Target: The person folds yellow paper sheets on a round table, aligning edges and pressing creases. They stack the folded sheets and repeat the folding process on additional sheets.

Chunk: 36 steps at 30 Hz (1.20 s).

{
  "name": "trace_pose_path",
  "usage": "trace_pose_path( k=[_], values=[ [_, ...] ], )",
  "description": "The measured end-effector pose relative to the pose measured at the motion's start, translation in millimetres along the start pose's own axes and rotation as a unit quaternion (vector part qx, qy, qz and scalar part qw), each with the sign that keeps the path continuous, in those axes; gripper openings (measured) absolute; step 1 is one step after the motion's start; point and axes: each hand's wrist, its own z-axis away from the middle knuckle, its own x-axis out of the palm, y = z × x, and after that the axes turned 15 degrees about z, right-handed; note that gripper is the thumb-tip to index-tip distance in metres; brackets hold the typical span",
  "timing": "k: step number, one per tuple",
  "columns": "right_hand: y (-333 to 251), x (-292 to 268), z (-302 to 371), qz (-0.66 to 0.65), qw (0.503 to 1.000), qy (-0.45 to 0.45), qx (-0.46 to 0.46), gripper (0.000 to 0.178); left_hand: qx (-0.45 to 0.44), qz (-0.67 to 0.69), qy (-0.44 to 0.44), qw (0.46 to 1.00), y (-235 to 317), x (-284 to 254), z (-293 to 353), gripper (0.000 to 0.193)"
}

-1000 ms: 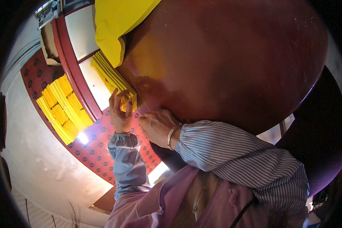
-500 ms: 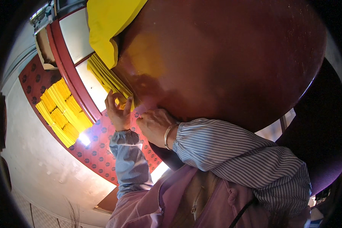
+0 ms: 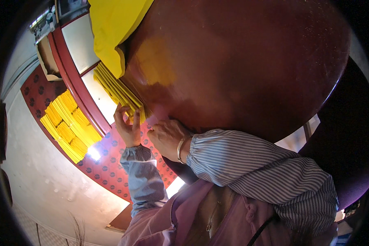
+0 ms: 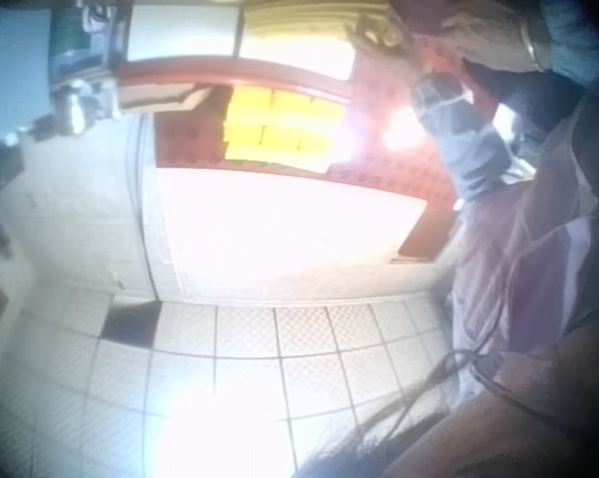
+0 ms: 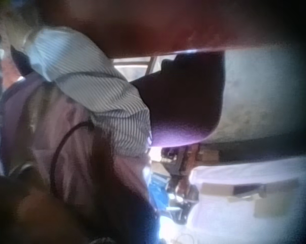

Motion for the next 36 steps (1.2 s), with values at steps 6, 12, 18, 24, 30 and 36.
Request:
trace_pose_path(
  k=[6,12,18,24,30,36],
  values=[
    [-1,5,1,-0.002,1.000,0.029,-0.005,0.011,0.009,0.001,-0.007,1.000,0,1,0,0.061],
    [-1,12,2,0.003,0.996,0.083,-0.012,0.011,0.043,-0.063,-0.067,0.995,5,1,1,0.053],
    [1,12,2,0.008,0.997,0.073,-0.013,0.011,0.050,-0.059,-0.077,0.994,0,1,-3,0.053],
    [0,13,1,0.010,0.998,0.063,-0.012,0.012,0.095,-0.106,-0.083,0.986,0,-3,-6,0.039],
    [-2,6,0,0.007,0.999,0.038,-0.008,0.011,0.047,-0.052,-0.093,0.993,5,-2,-5,0.050],
    [-1,3,0,-0.016,1.000,0.016,-0.007,0.011,0.027,-0.044,-0.052,0.997,5,-2,-2,0.052]
  ],
)
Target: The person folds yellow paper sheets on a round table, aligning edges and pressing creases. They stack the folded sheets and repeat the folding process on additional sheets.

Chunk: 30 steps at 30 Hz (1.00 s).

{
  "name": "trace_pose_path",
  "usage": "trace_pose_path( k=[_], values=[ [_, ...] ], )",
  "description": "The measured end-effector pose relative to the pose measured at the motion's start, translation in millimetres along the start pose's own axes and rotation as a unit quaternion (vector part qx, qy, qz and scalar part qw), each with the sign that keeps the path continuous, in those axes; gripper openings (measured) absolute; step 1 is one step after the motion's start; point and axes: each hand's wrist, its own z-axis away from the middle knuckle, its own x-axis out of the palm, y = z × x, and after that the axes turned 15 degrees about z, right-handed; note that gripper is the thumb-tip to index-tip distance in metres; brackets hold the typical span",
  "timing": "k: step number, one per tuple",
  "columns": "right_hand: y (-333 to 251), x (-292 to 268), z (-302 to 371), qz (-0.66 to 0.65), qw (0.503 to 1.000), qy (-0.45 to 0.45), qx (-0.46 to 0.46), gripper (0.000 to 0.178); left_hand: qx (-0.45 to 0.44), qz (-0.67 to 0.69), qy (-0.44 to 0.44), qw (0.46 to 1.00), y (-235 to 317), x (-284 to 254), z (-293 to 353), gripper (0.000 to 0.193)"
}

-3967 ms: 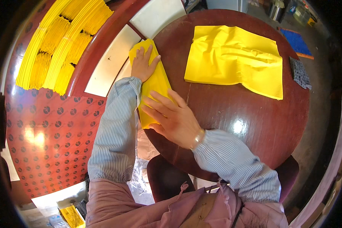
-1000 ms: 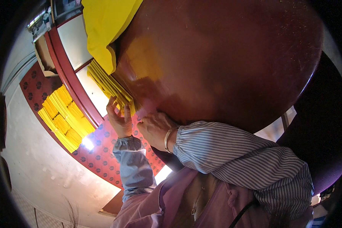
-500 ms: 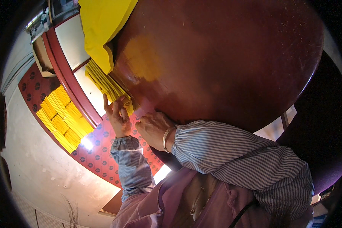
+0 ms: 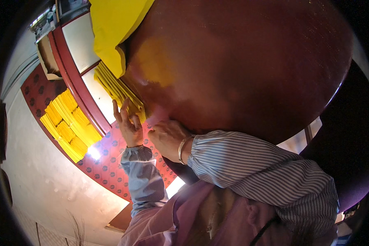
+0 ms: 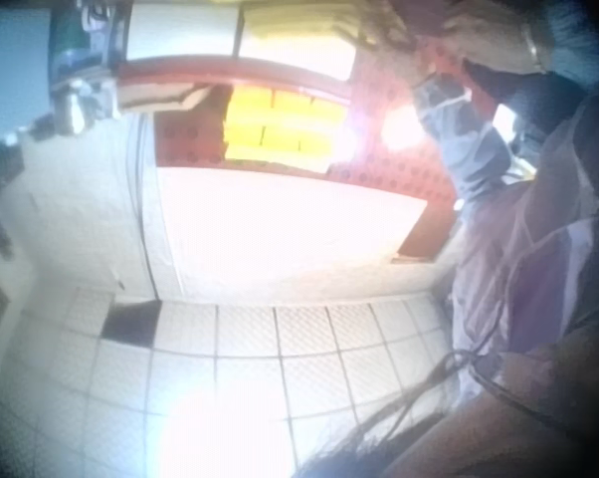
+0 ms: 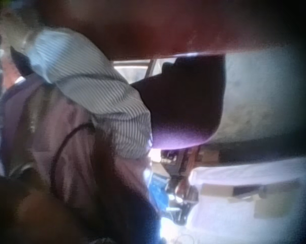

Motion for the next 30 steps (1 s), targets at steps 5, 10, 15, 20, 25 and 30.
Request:
trace_pose_path(
  k=[5,10,15,20,25,30],
  values=[
    [2,5,1,-0.004,1.000,0.009,-0.002,0.009,0.003,-0.012,0.048,0.999,-7,4,2,0.054],
    [3,9,2,-0.001,0.999,0.052,-0.006,0.012,-0.028,0.030,0.054,0.998,-2,4,5,0.061],
    [3,9,3,0.013,0.999,0.050,-0.005,0.011,-0.055,0.074,0.078,0.993,2,6,5,0.066],
    [4,8,3,0.013,0.999,0.051,-0.004,0.011,-0.053,0.089,0.077,0.992,-1,5,5,0.056],
    [4,9,3,0.001,0.999,0.049,0.002,0.011,-0.001,0.018,0.032,0.999,0,-1,2,0.045],
    [4,12,4,0.008,0.999,0.052,-0.001,0.012,-0.008,0.032,0.020,0.999,1,1,2,0.048]
  ],
)
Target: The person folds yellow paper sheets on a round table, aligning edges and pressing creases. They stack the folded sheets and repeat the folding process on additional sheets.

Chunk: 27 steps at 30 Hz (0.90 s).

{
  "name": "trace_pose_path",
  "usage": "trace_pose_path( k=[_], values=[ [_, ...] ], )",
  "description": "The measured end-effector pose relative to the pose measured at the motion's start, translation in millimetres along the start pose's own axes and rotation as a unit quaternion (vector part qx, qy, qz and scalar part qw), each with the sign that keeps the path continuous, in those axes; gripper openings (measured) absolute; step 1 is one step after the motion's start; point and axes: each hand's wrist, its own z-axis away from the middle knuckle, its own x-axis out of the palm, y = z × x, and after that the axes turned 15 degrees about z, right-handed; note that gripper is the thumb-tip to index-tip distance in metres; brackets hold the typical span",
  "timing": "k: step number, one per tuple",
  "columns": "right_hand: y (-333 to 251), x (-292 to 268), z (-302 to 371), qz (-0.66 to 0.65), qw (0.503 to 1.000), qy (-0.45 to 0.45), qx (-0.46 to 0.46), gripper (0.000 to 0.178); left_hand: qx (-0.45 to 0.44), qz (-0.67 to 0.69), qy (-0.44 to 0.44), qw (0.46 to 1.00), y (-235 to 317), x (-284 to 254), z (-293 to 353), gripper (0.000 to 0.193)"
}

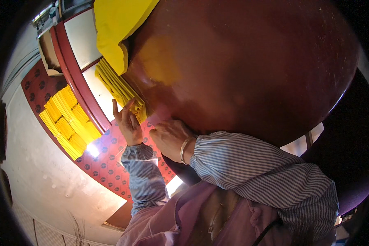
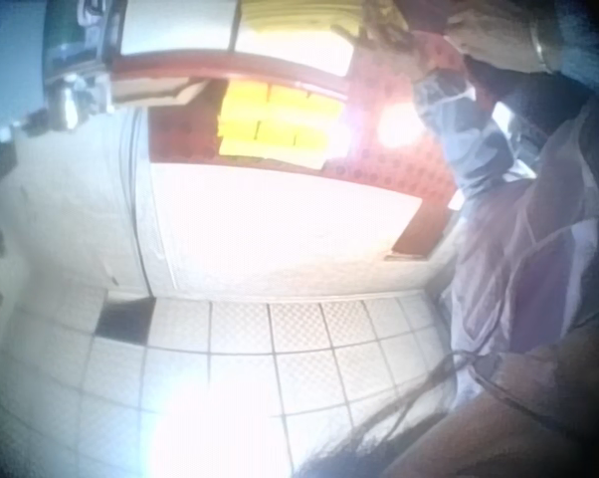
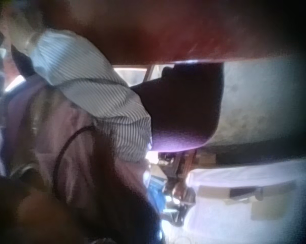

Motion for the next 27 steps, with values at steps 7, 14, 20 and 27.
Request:
trace_pose_path(
  k=[7,14,20,27],
  values=[
    [-1,-6,-1,0.002,0.999,-0.037,-0.002,0.009,0.029,-0.052,0.002,0.998,3,1,-5,0.022],
    [-3,-13,-2,-0.005,0.998,-0.059,0.004,0.011,0.059,-0.077,0.037,0.995,-1,8,-3,0.034],
    [-2,-6,-2,0.004,1.000,-0.013,0.000,0.013,0.056,-0.077,0.031,0.995,-1,6,-2,0.036],
    [-3,-11,-2,-0.001,1.000,-0.030,0.004,0.011,0.008,0.002,-0.015,1.000,3,8,-1,0.042]
  ],
)
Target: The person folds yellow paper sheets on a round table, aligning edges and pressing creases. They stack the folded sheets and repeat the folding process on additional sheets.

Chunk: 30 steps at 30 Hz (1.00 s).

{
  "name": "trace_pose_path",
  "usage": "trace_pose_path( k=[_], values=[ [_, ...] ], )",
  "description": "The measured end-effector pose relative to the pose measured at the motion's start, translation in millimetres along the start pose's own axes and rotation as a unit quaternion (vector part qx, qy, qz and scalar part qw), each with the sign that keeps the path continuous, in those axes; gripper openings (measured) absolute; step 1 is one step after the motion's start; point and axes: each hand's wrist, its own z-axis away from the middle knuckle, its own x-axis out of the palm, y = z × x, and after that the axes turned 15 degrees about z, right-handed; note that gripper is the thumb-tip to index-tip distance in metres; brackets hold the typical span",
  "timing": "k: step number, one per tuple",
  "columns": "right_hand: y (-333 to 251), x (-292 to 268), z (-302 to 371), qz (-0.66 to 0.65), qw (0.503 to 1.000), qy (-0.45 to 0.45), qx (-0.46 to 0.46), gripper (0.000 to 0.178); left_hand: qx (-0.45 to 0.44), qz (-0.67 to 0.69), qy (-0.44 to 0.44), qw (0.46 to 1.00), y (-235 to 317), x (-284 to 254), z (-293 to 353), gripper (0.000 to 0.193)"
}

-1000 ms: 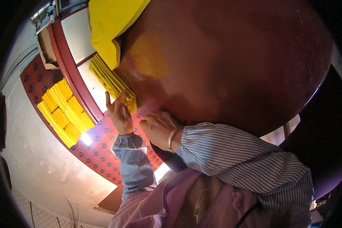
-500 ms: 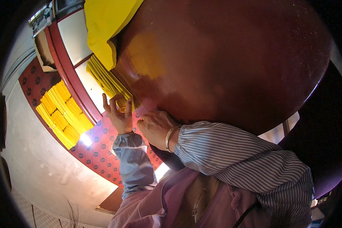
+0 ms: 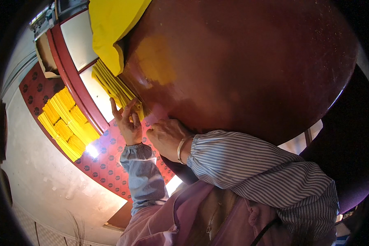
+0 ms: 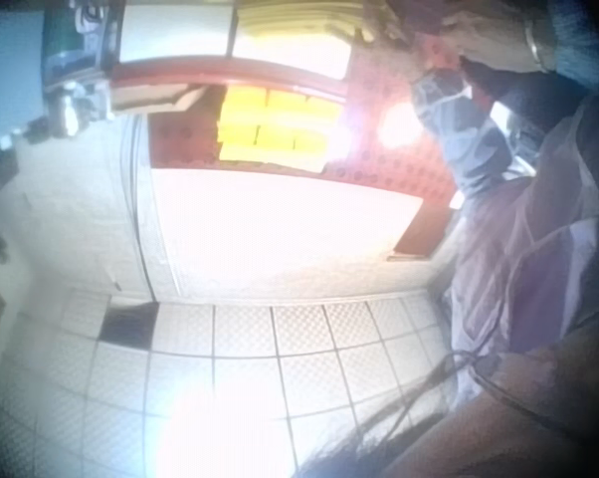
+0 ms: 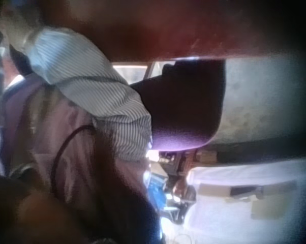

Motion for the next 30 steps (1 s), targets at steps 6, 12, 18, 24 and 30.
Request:
trace_pose_path(
  k=[6,12,18,24,30],
  values=[
    [-2,-9,-2,0.014,0.999,-0.040,-0.001,0.012,0.003,-0.056,-0.013,0.998,-4,-4,-2,0.044],
    [-2,-4,0,0.024,0.999,-0.038,-0.002,0.012,0.023,-0.078,-0.037,0.996,-3,-7,-4,0.047],
    [2,6,2,-0.004,0.999,0.043,-0.020,0.011,0.055,-0.080,-0.017,0.995,1,-2,-2,0.046],
    [7,-42,-8,-0.119,0.992,-0.035,0.024,0.014,0.031,-0.013,0.056,0.998,16,1,5,0.056],
    [35,-179,-29,0.041,0.969,0.245,-0.001,0.026,0.067,-0.002,0.168,0.983,50,6,20,0.054]
  ],
)
